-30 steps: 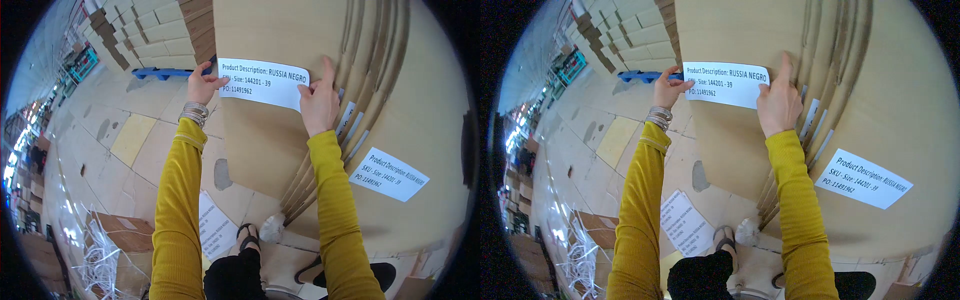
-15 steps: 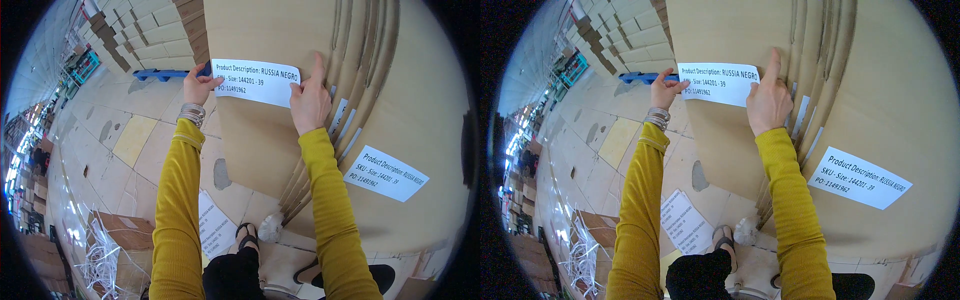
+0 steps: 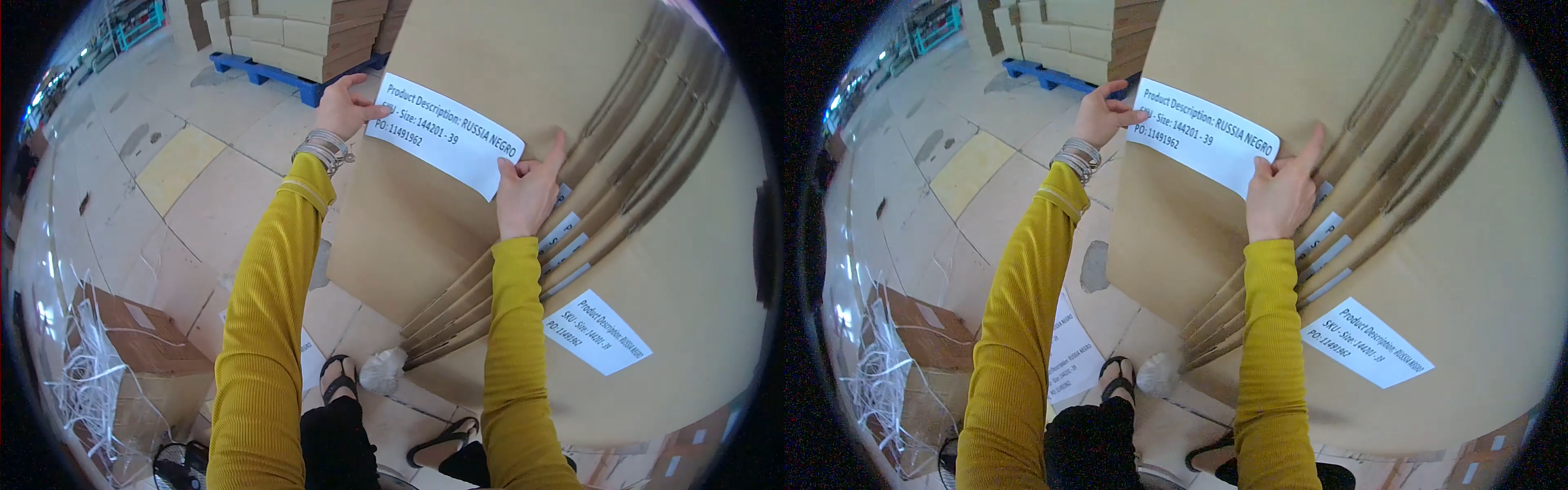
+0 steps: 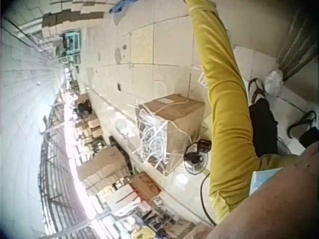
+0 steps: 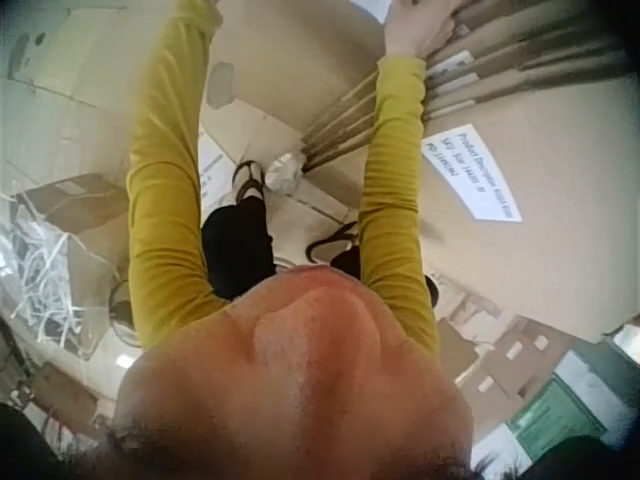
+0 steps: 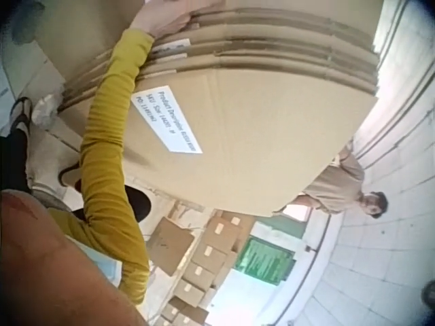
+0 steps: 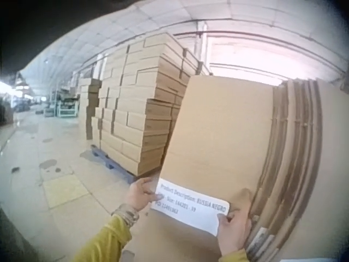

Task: The recorder is applying product labels to large cardboard boxes and cleaning the surface with a cloth.

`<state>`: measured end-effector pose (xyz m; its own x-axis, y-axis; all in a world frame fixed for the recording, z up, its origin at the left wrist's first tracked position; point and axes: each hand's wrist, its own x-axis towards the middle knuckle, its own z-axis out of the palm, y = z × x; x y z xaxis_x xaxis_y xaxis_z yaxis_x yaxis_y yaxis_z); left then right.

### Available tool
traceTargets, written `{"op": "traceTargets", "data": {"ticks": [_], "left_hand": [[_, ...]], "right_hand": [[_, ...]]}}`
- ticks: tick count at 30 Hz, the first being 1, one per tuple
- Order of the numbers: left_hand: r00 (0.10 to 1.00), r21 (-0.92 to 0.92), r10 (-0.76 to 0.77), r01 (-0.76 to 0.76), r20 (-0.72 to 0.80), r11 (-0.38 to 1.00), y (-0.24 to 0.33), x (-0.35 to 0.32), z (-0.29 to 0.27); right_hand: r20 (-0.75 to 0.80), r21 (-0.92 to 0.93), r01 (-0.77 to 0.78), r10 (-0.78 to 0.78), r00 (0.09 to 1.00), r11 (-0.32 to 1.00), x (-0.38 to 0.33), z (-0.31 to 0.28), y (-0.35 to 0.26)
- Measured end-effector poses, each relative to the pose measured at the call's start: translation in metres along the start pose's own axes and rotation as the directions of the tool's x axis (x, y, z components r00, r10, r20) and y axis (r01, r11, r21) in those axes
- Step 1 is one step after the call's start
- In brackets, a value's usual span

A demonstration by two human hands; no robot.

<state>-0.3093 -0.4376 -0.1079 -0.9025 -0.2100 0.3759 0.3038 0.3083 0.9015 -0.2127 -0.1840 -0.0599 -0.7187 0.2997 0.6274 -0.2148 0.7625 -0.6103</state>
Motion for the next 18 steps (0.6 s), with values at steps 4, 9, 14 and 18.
{"op": "traceTargets", "data": {"ticks": [4,9,14,18], "left_hand": [[1.0,0.001,0.002,-0.002,0.003,1.0,-0.0033,0.004,0.0028],[0.999,0.061,-0.039,0.04,-0.012,0.997,-0.0046,0.0065,0.0063],[0.999,0.094,0.014,-0.011,-0.03,0.995,-0.0044,0.0048,0.0075],[0.999,0.11,0.035,-0.032,-0.022,0.993,-0.0042,0.0045,0.0077]], "right_hand": [[0.034,-0.055,-0.042,0.044,0.998,0.998,0.0015,0.0029,-0.0029],[0.066,-0.15,-0.024,0.034,0.997,0.988,0.0005,0.0074,-0.0051],[0.054,-0.186,-0.084,0.096,0.994,0.979,0.0004,0.0103,-0.006],[0.06,-0.166,-0.073,0.085,0.995,0.983,0.0001,0.0087,-0.0047]]}}
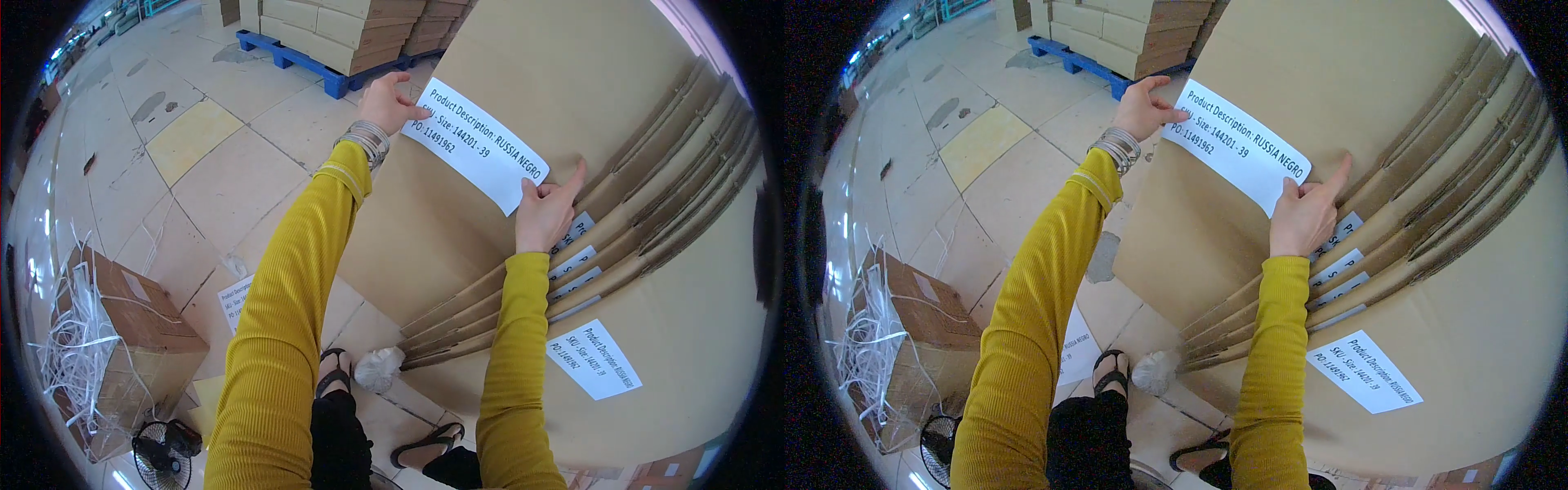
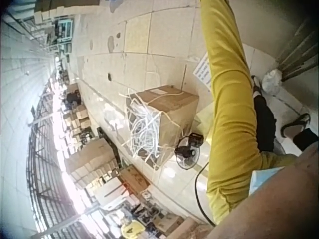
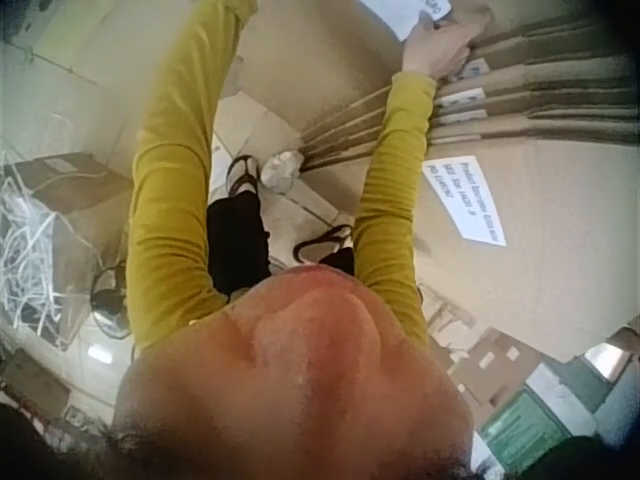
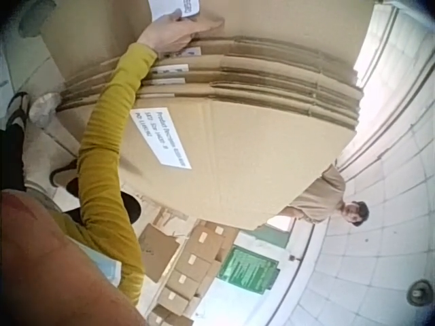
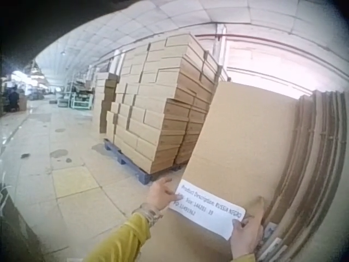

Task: The recorder is applying product labels to large cardboard boxes and cleaning the surface with a cloth.

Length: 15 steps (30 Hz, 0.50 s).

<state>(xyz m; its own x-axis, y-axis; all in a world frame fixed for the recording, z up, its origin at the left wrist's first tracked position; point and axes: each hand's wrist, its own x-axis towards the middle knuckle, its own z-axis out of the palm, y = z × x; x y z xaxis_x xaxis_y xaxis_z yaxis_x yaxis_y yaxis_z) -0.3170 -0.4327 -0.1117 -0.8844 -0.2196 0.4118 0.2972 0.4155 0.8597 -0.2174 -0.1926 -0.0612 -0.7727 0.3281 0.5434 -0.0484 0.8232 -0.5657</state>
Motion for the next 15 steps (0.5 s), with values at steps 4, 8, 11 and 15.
{"op": "traceTargets", "data": {"ticks": [4,8,11,15], "left_hand": [[0.998,-0.001,-0.066,0.066,-0.01,0.998,0.003,0.0,0.0],[0.996,0.067,-0.062,0.067,-0.065,0.996,0.009,-0.004,0.0],[0.986,0.122,-0.025,0.045,-0.165,0.992,0.02,-0.014,0.005],[0.957,0.125,-0.091,0.129,-0.274,0.984,0.045,-0.04,0.009]], "right_hand": [[0.008,-0.017,0.037,-0.037,0.999,0.999,0.001,0.001,0.003],[-0.022,-0.057,0.063,-0.065,0.998,0.996,0.0,0.005,0.005],[-0.017,-0.078,0.05,-0.051,0.999,0.996,0.001,0.004,0.001],[0.011,-0.249,-0.009,0.012,1.0,0.969,0.004,-0.001,-0.009]]}}
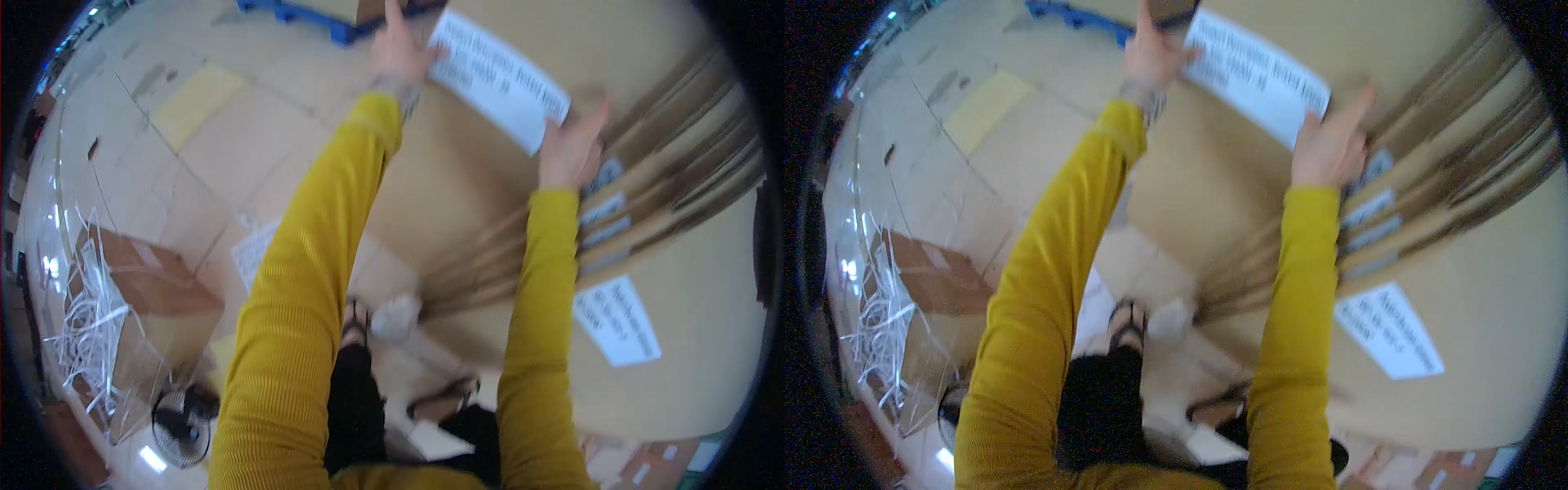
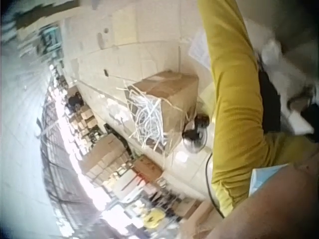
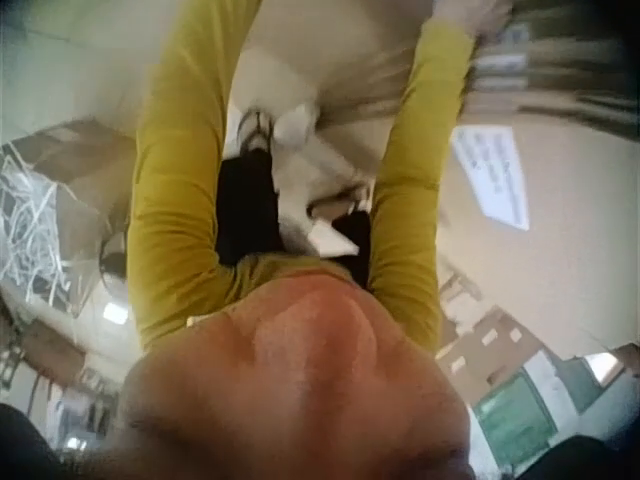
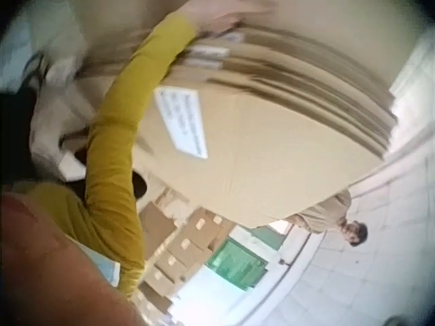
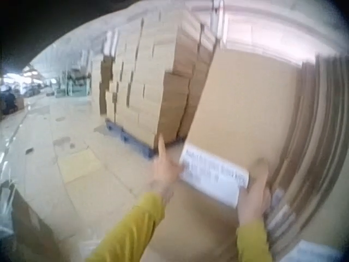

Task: The recorder is applying product labels to large cardboard boxes and cleaning the surface with a cloth.

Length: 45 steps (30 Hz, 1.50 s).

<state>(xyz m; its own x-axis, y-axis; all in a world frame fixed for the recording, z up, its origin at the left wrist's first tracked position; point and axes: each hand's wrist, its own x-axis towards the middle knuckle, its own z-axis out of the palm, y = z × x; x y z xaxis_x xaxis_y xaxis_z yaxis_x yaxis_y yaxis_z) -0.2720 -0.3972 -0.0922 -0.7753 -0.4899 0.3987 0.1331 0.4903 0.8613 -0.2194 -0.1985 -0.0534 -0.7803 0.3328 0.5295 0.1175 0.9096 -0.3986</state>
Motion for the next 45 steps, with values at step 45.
{"op": "traceTargets", "data": {"ticks": [45], "left_hand": [[0.865,-0.349,0.153,-0.347,-0.477,0.871,0.043,-0.071,0.074]], "right_hand": [[-0.299,-0.54,0.462,-0.674,0.675,0.703,-0.071,-0.161,0.255]]}}
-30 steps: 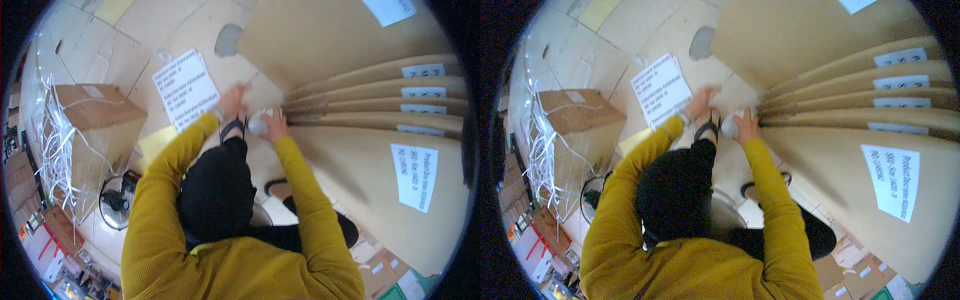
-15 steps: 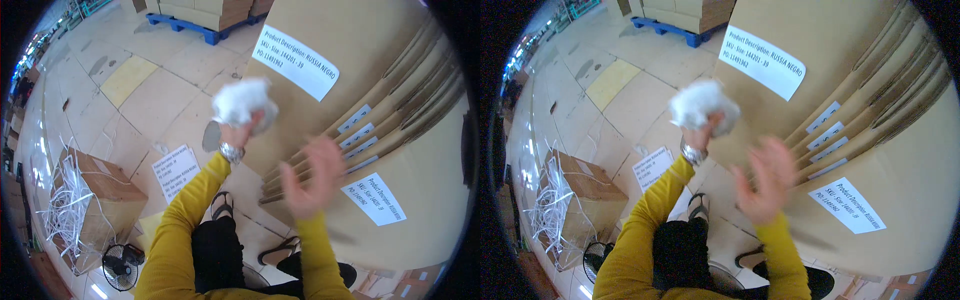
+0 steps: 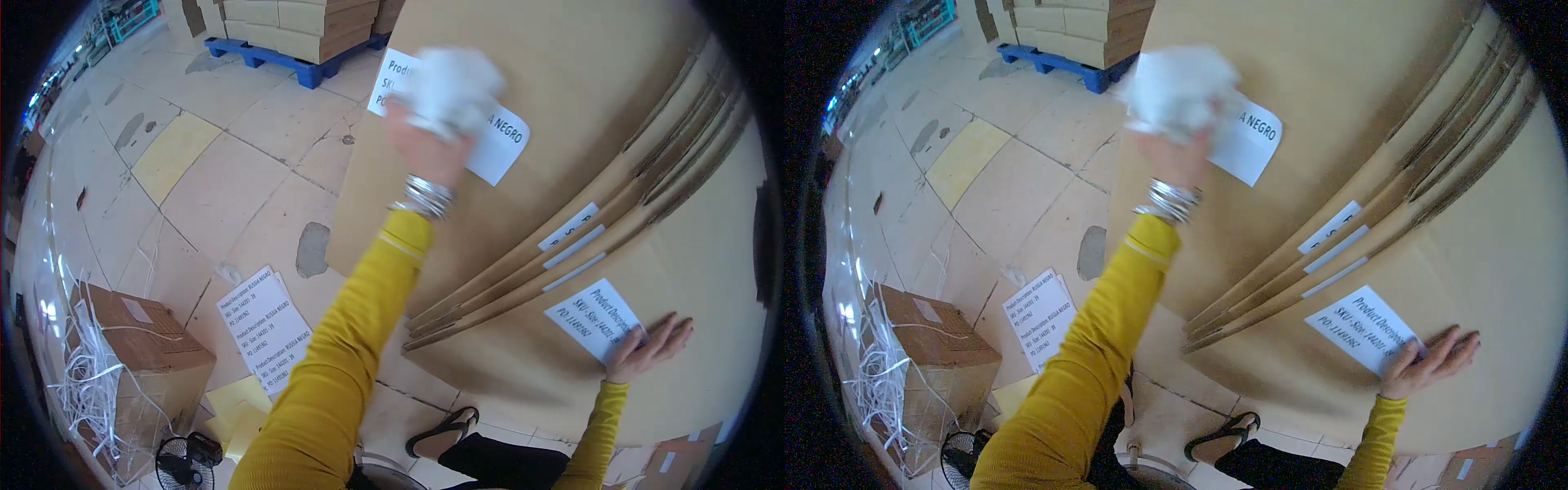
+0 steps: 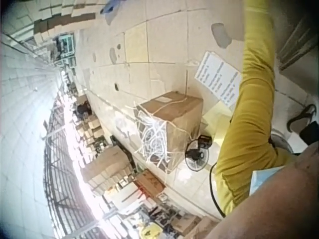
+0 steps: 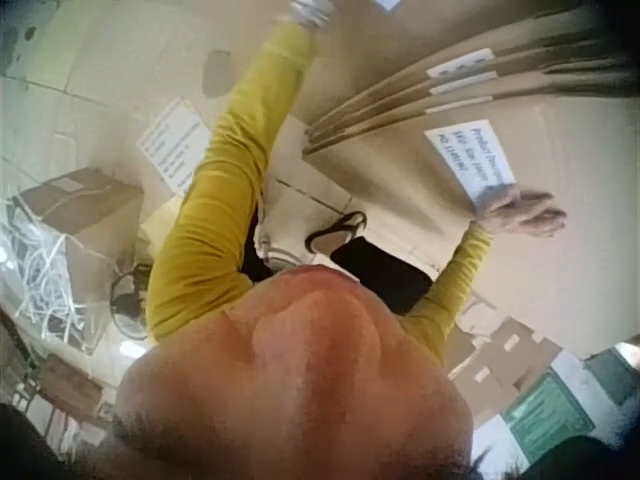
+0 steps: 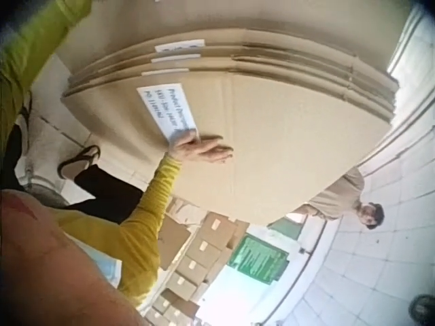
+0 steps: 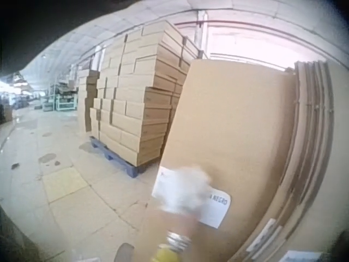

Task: The recorder is applying product labels to large cardboard boxes and cleaning the surface with a cloth.

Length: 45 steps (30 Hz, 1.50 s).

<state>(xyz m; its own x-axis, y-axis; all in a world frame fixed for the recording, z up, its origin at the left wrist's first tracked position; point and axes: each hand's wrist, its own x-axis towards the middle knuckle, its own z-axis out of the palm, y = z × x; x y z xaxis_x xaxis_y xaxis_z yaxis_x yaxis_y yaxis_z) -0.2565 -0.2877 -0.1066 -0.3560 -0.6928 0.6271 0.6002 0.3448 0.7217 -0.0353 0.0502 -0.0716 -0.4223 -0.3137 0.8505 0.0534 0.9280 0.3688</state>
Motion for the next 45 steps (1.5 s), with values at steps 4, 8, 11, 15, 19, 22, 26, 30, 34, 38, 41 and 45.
{"op": "traceTargets", "data": {"ticks": [4,8,11,15,19,22,26,30,34,38,41,45], "left_hand": [[0.926,-0.258,0.286,-0.222,0.245,0.94,0.045,-0.06,0.002],[0.777,-0.209,0.536,-0.494,0.331,0.844,0.03,-0.068,-0.004],[0.787,-0.098,0.527,-0.525,0.321,0.845,-0.007,-0.067,-0.006],[0.948,-0.053,0.006,0.011,0.317,0.999,-0.069,-0.039,-0.019],[0.994,-0.167,-0.054,0.037,-0.095,0.985,-0.093,0.024,-0.041],[0.989,0.116,-0.069,0.084,-0.131,0.99,-0.057,0.037,-0.032],[0.935,0.028,0.327,-0.333,0.135,0.943,0.021,-0.023,0.022],[0.791,-0.129,0.522,-0.509,0.319,0.851,0.045,-0.057,0.033],[0.681,-0.197,0.592,-0.569,0.431,0.798,0.022,-0.041,0.022],[0.923,0.072,0.151,-0.188,0.355,0.979,-0.018,0.005,0.01],[0.996,-0.261,-0.065,0.046,-0.063,0.964,-0.062,0.048,-0.006],[0.95,-0.309,-0.197,0.117,-0.241,0.944,-0.104,0.032,-0.053]], "right_hand": [[0.074,-0.026,0.098,-0.096,0.993,0.995,-0.005,0.009,-0.017],[0.086,-0.012,0.073,-0.072,0.994,0.997,-0.007,0.007,-0.017],[0.112,-0.012,0.1,-0.098,0.989,0.995,-0.01,0.003,-0.009],[0.154,0.034,0.151,-0.154,0.976,0.988,-0.016,0.0,0.002],[0.232,0.023,0.103,-0.105,0.967,0.994,-0.04,-0.02,0.006],[0.295,0.205,-0.022,-0.041,0.955,0.979,-0.072,-0.054,0.013],[0.416,-0.021,-0.116,0.114,0.902,0.993,-0.108,-0.089,0.03],[0.459,-0.154,-0.159,0.213,0.863,0.975,-0.127,-0.104,0.042],[0.453,-0.166,-0.359,0.394,0.799,0.918,-0.145,-0.111,0.05],[0.434,-0.226,-0.474,0.523,0.734,0.851,-0.16,-0.115,0.062],[0.466,-0.268,-0.417,0.496,0.733,0.868,-0.165,-0.116,0.072],[0.47,-0.213,-0.435,0.483,0.739,0.875,-0.164,-0.114,0.08]]}}
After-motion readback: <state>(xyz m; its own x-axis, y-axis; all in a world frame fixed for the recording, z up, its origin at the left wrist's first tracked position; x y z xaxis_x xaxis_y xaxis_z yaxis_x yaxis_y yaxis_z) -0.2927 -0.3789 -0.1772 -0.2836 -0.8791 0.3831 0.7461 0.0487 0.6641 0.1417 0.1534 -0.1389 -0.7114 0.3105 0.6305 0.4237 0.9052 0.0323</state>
